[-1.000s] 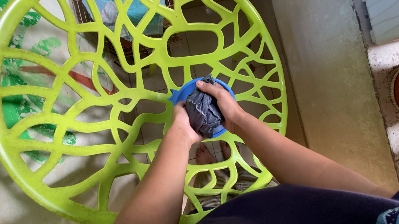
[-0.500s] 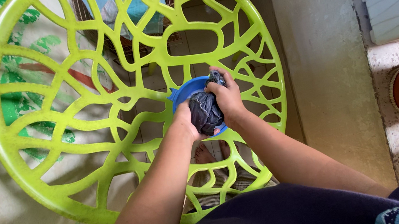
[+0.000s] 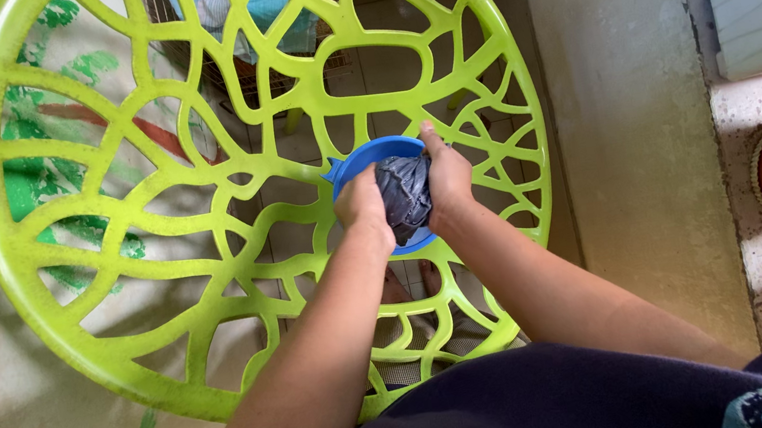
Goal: The person cleans the metal frame of a window using a dark cloth. They dip the cloth into a blue cup containing soapy water on a green chair, wring it out, and wipe the window frame and glass.
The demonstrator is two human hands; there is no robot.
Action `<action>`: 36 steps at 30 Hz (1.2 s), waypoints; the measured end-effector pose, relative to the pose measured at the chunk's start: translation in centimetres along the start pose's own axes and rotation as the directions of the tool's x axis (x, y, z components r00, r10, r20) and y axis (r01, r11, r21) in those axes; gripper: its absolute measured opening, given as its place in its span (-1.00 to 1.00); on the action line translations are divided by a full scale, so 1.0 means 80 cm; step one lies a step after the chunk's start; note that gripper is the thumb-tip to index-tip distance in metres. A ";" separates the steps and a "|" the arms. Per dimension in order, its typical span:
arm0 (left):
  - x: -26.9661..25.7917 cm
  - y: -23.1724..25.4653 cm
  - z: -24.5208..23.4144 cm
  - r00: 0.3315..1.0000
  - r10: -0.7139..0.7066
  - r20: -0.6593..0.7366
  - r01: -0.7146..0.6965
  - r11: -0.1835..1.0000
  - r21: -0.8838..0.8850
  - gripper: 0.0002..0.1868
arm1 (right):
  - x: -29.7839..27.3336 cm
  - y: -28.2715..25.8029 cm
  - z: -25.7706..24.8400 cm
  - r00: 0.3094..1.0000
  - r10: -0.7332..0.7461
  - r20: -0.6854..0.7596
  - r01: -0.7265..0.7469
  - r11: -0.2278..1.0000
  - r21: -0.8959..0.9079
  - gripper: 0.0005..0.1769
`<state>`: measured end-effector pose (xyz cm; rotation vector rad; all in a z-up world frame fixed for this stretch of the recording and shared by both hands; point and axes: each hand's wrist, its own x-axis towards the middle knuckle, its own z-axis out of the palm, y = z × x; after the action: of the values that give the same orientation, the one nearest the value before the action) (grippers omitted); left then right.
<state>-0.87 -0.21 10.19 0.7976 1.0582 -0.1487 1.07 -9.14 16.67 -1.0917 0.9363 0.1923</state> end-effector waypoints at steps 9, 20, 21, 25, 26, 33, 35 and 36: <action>-0.082 0.032 0.015 0.840 0.540 -0.054 -0.403 0.688 0.604 -0.75 | 0.089 0.032 -0.027 0.895 0.354 0.272 -0.369 0.929 0.007 -0.67; -0.078 0.042 0.001 0.345 0.788 0.510 -0.822 -0.010 0.570 -0.77 | 0.116 0.040 -0.031 0.692 0.523 0.498 -0.545 0.831 -0.115 -0.51; -0.078 0.043 0.000 0.346 0.784 0.515 -0.815 -0.021 0.580 -0.75 | 0.110 0.040 -0.032 0.717 0.543 0.436 -0.542 0.829 -0.141 -0.52; -0.081 0.043 -0.003 0.368 0.749 0.550 -0.791 -0.059 0.609 -0.69 | 0.059 0.031 -0.033 0.805 0.582 0.111 -0.535 0.795 -0.286 -0.51; -0.083 0.041 -0.004 0.406 0.751 0.521 -0.763 -0.036 0.646 -0.69 | 0.045 0.028 -0.032 0.799 0.572 0.186 -0.531 0.816 -0.226 -0.50; -0.083 0.034 0.000 0.476 0.805 0.354 -0.661 0.063 0.748 -0.72 | -0.047 0.028 -0.036 0.853 0.285 0.437 -0.375 0.917 0.135 -0.52; -0.085 0.038 0.000 0.495 0.805 0.326 -0.643 0.088 0.760 -0.72 | -0.045 0.034 -0.036 0.883 0.217 0.417 -0.309 0.936 0.168 -0.63; -0.089 0.039 0.001 0.504 0.802 0.320 -0.643 0.102 0.759 -0.71 | -0.036 0.037 -0.037 0.890 0.189 0.415 -0.284 0.942 0.180 -0.70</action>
<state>-2.97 0.21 17.64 2.2208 0.5495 0.3604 -4.01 -9.29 16.40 -0.6791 0.7039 0.4742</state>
